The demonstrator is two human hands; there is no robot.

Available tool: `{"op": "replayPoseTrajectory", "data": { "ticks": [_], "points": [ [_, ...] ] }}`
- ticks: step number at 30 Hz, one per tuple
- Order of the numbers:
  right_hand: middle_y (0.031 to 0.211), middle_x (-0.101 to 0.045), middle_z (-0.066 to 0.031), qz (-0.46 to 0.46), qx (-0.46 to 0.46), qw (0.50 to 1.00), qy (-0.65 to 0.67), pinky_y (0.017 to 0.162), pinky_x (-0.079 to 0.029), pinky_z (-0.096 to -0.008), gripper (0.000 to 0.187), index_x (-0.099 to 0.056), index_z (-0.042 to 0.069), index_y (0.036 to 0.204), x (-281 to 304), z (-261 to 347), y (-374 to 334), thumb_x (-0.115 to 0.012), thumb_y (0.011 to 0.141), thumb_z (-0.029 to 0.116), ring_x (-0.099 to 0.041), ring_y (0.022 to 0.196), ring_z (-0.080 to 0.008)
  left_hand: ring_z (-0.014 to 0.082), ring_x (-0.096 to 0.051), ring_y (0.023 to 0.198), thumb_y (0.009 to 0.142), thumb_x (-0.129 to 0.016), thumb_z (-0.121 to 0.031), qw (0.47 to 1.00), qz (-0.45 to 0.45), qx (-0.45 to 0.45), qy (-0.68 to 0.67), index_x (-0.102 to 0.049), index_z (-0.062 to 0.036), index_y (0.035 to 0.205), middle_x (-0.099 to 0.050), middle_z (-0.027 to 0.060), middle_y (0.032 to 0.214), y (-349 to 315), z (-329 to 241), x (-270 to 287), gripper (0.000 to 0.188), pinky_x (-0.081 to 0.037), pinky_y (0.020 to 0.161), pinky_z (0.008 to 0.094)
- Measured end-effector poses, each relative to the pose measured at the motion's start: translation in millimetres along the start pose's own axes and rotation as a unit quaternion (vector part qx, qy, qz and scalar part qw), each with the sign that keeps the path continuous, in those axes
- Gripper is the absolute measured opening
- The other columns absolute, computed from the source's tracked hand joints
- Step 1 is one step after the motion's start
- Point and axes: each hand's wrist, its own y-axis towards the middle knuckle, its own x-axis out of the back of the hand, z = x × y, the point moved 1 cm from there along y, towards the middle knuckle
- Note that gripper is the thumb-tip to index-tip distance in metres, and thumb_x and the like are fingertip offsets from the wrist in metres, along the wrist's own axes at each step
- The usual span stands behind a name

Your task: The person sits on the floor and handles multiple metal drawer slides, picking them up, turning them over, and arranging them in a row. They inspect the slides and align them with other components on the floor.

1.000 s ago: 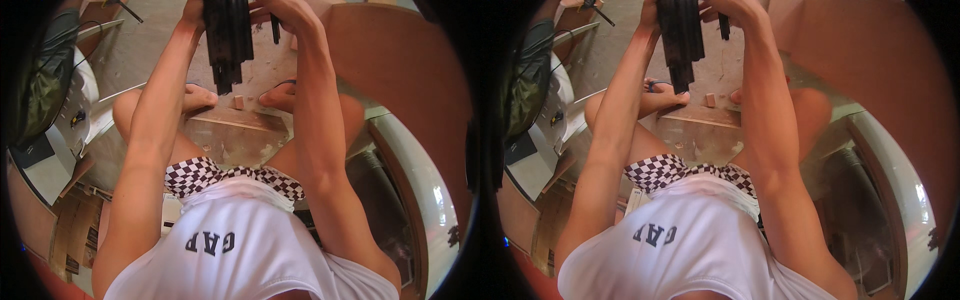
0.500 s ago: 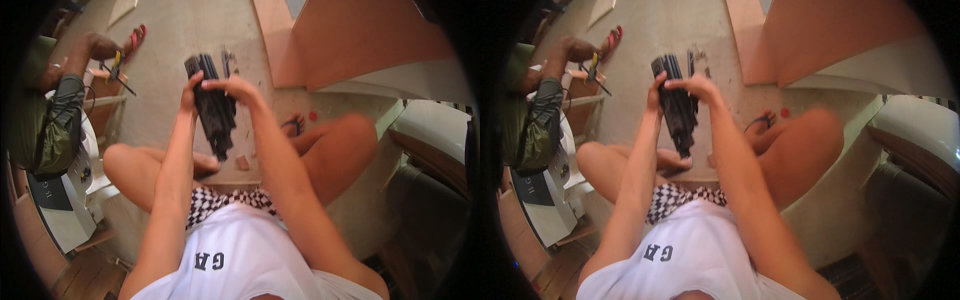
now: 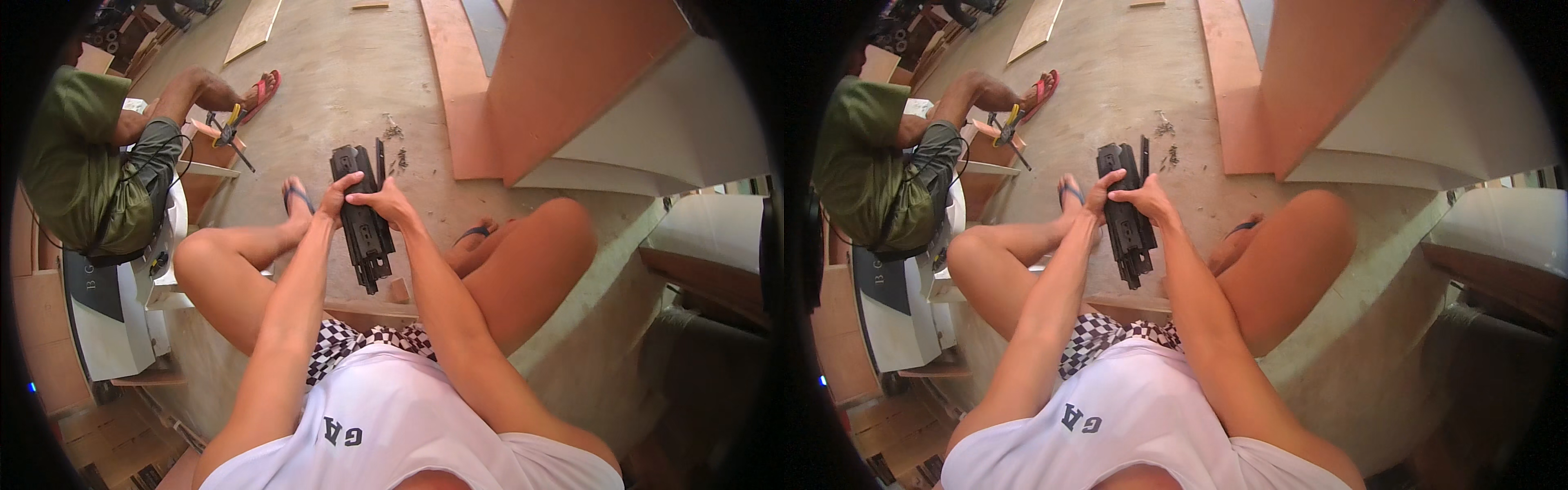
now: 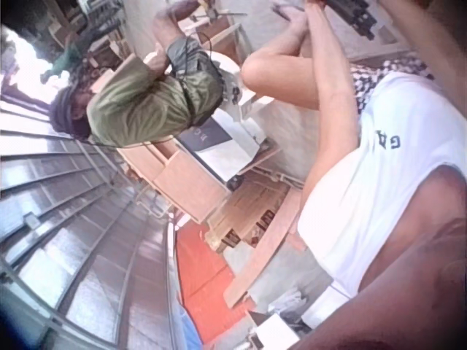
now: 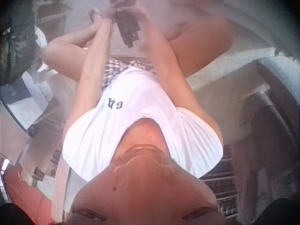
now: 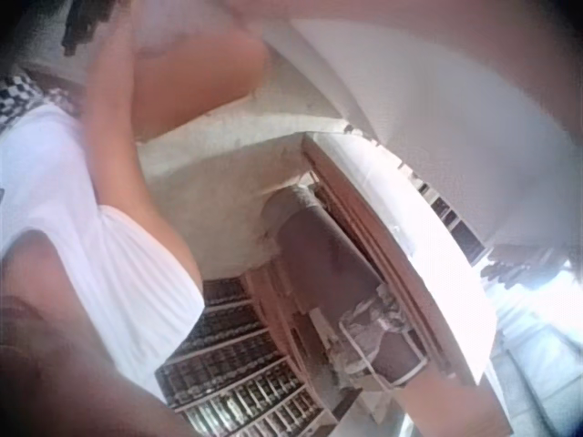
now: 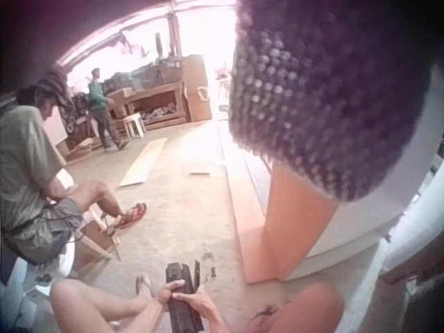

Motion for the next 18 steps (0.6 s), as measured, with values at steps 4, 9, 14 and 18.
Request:
{"op": "replayPoseTrajectory", "data": {
  "ticks": [4, 9, 14, 18],
  "points": [
    [0.118, -0.058, -0.0235, 0.001, 0.006, 0.999, 0.033, 0.074, -0.065, -0.0444, 0.092, -0.037, -0.007, 0.13, 0, -24, 15, -0.098, 0.065, 0.016, -0.069, 0.1, -0.0309, 0.0243, -0.073, 0.074, 0.089, -0.074, -0.035, 0.999, 0.018, 0.035, -0.001, -0.069, -0.0033, 0.111, -0.074, 0.0108, 0.091, 23, 16, 29, 0.039, -0.063, 0.075, 0.0408],
    [0.115, -0.058, -0.0213, -0.033, -0.068, 0.997, 0.013, 0.075, -0.065, -0.0434, 0.084, -0.036, -0.002, 0.125, 16, -44, 48, -0.094, 0.065, 0.007, -0.068, 0.1, -0.0292, 0.024, -0.073, 0.079, 0.089, -0.073, -0.033, 0.997, -0.003, 0.081, -0.017, -0.068, -0.003, 0.115, -0.074, 0.0111, 0.097, 57, 39, 42, 0.04, -0.063, 0.075, 0.0409],
    [0.112, -0.059, -0.02, -0.075, -0.04, 0.996, 0.004, 0.074, -0.065, -0.0409, 0.082, -0.035, -0.001, 0.122, 19, -81, 86, -0.094, 0.064, 0.004, -0.069, 0.095, -0.0277, 0.023, -0.072, 0.085, 0.088, -0.079, -0.033, 0.999, -0.027, 0.027, 0.013, -0.065, -0.0022, 0.119, -0.071, 0.0107, 0.101, 87, 47, 60, 0.046, -0.062, 0.08, 0.039],
    [0.11, -0.06, -0.0188, -0.105, -0.034, 0.993, -0.035, 0.074, -0.065, -0.0386, 0.079, -0.035, 0.0, 0.118, 4, -90, 101, -0.093, 0.065, 0.003, -0.07, 0.093, -0.0267, 0.0215, -0.071, 0.092, 0.086, -0.084, -0.034, 0.959, -0.218, -0.111, 0.141, -0.062, -0.0016, 0.122, -0.07, 0.01, 0.104, 96, 53, 73, 0.053, -0.06, 0.085, 0.0365]
  ]
}}
